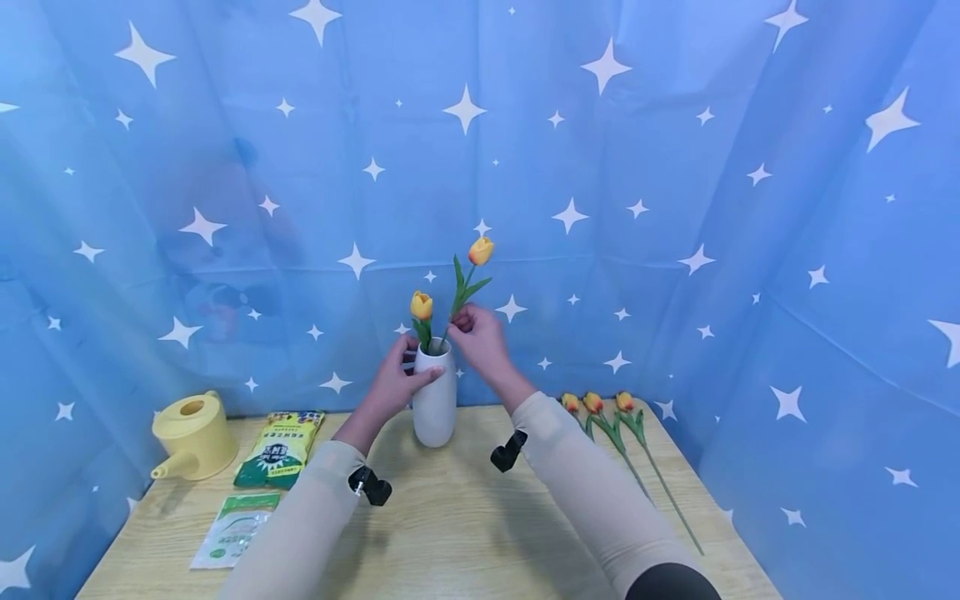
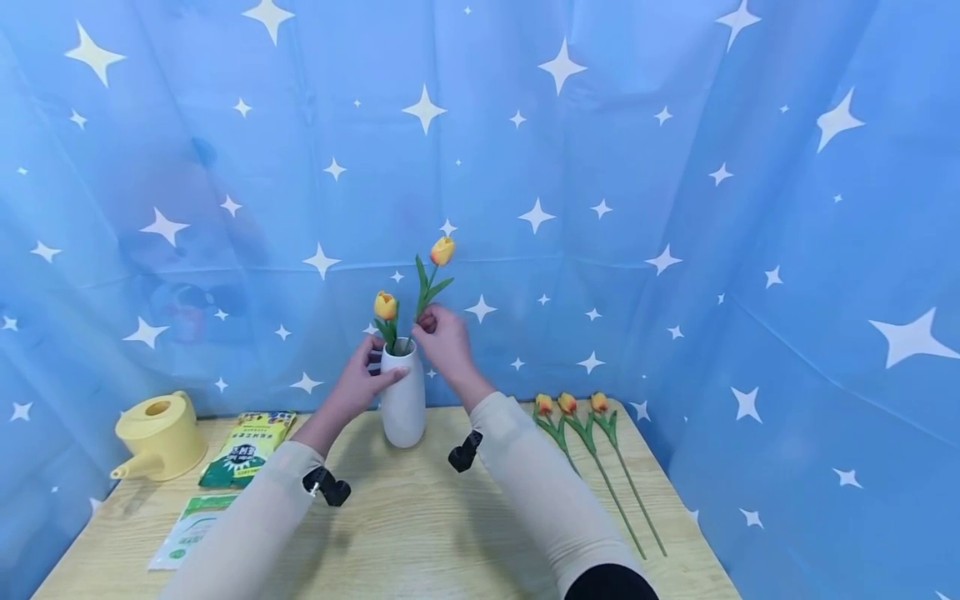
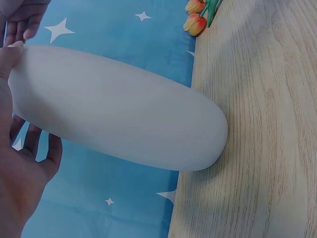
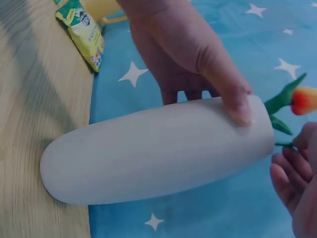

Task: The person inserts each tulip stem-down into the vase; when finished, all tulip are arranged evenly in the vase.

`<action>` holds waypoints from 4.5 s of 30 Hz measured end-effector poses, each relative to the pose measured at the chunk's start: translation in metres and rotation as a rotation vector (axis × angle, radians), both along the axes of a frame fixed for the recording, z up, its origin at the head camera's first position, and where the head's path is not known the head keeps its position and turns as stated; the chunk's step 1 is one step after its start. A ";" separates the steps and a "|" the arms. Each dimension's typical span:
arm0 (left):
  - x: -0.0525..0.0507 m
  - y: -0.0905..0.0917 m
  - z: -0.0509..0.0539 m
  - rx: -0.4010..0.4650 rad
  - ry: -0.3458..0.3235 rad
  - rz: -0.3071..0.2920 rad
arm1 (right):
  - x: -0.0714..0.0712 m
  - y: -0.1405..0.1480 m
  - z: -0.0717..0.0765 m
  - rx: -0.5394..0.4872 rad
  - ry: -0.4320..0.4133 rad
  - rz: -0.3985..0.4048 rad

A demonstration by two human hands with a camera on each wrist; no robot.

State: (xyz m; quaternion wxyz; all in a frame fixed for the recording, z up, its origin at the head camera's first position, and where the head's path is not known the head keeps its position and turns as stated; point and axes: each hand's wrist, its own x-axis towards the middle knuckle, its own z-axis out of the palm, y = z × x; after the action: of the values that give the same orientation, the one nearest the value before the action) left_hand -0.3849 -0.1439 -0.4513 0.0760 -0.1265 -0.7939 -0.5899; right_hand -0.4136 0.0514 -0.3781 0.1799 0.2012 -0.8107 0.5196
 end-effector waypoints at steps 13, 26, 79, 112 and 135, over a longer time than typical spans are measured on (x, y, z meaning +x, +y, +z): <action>-0.001 0.001 -0.001 -0.004 0.011 0.004 | 0.001 -0.003 -0.001 0.028 -0.092 0.014; 0.000 0.001 0.000 0.004 0.005 0.002 | 0.003 -0.007 -0.005 -0.036 -0.061 0.018; -0.004 -0.001 -0.003 0.002 -0.001 -0.006 | 0.014 0.005 -0.024 -0.096 -0.253 0.034; 0.000 -0.001 -0.001 -0.017 -0.032 0.012 | 0.079 0.162 -0.104 0.062 -0.306 -0.133; 0.000 0.000 -0.001 -0.001 -0.039 0.008 | 0.100 0.214 -0.158 0.283 -0.374 -0.232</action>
State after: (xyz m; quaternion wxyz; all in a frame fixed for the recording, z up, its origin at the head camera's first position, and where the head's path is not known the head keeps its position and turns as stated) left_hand -0.3850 -0.1443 -0.4527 0.0628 -0.1118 -0.7961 -0.5915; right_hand -0.3135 0.2650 -0.5365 0.0551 0.0305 -0.9121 0.4051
